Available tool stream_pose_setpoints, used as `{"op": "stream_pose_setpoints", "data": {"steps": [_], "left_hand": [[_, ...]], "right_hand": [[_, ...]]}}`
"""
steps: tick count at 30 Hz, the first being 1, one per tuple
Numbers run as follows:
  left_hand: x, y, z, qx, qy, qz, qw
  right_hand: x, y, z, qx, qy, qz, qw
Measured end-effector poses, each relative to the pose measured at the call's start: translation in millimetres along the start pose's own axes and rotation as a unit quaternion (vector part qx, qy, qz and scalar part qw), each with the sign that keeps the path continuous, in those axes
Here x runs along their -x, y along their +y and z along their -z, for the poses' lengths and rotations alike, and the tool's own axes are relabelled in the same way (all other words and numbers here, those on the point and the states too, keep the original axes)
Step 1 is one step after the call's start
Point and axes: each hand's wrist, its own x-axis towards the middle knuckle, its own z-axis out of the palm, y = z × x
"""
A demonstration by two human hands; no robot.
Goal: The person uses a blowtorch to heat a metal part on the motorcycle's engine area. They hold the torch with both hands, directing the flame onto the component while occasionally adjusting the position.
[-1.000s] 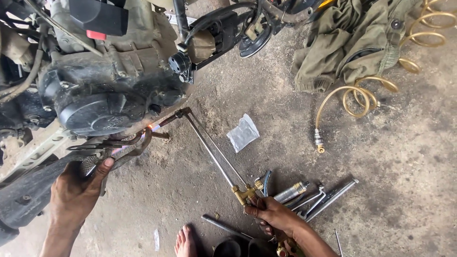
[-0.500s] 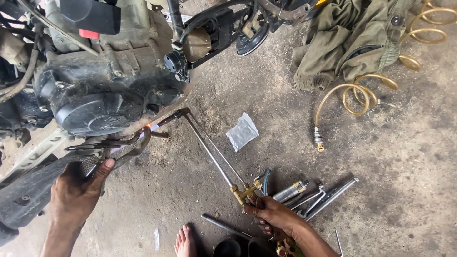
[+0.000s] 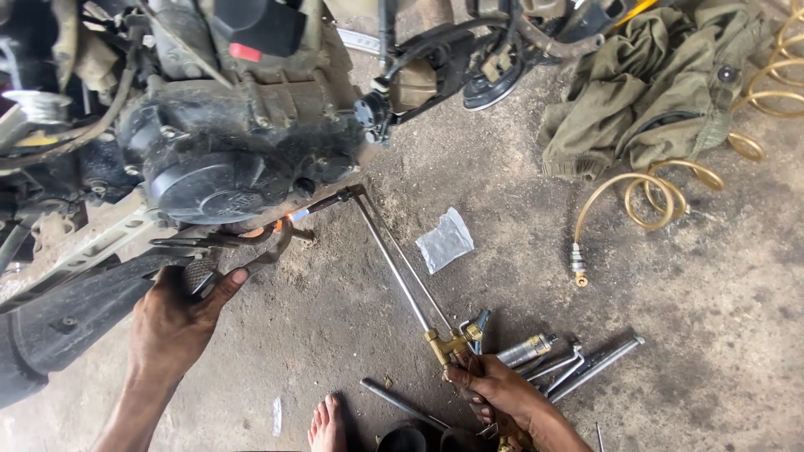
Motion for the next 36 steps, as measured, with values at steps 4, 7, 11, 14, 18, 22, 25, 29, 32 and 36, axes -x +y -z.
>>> {"op": "stream_pose_setpoints", "data": {"steps": [4,7,11,14,18,22,25,29,32,36], "left_hand": [[1,-1,-1,0.027,0.0,0.0,1.0],[2,-4,-2,0.029,0.009,-0.015,0.999],[8,-2,3,0.095,-0.01,-0.027,0.995],[6,-6,0,0.106,-0.01,-0.03,0.994],[9,-5,4,0.125,-0.032,-0.008,0.992],[9,-7,3,0.131,-0.039,0.002,0.991],[8,-11,1,0.146,-0.033,-0.008,0.989],[10,-11,2,0.167,-0.035,-0.018,0.985],[8,-14,-2,0.181,-0.046,-0.027,0.982],[8,-15,-1,0.179,-0.052,-0.028,0.982]], "right_hand": [[22,-26,-20,0.0,0.049,-0.025,0.999],[18,-21,-20,-0.004,0.05,-0.013,0.999],[13,-18,-21,-0.04,0.041,0.01,0.998],[-2,-5,-12,-0.015,0.033,0.025,0.999],[-8,-2,-11,0.036,0.023,0.048,0.998],[-14,5,-12,0.01,0.042,0.039,0.998],[-23,13,-7,0.014,0.027,0.05,0.998],[-35,25,6,0.037,0.07,0.025,0.997],[-55,48,30,0.02,0.069,0.038,0.997],[-65,61,42,-0.017,0.075,0.061,0.995]]}}
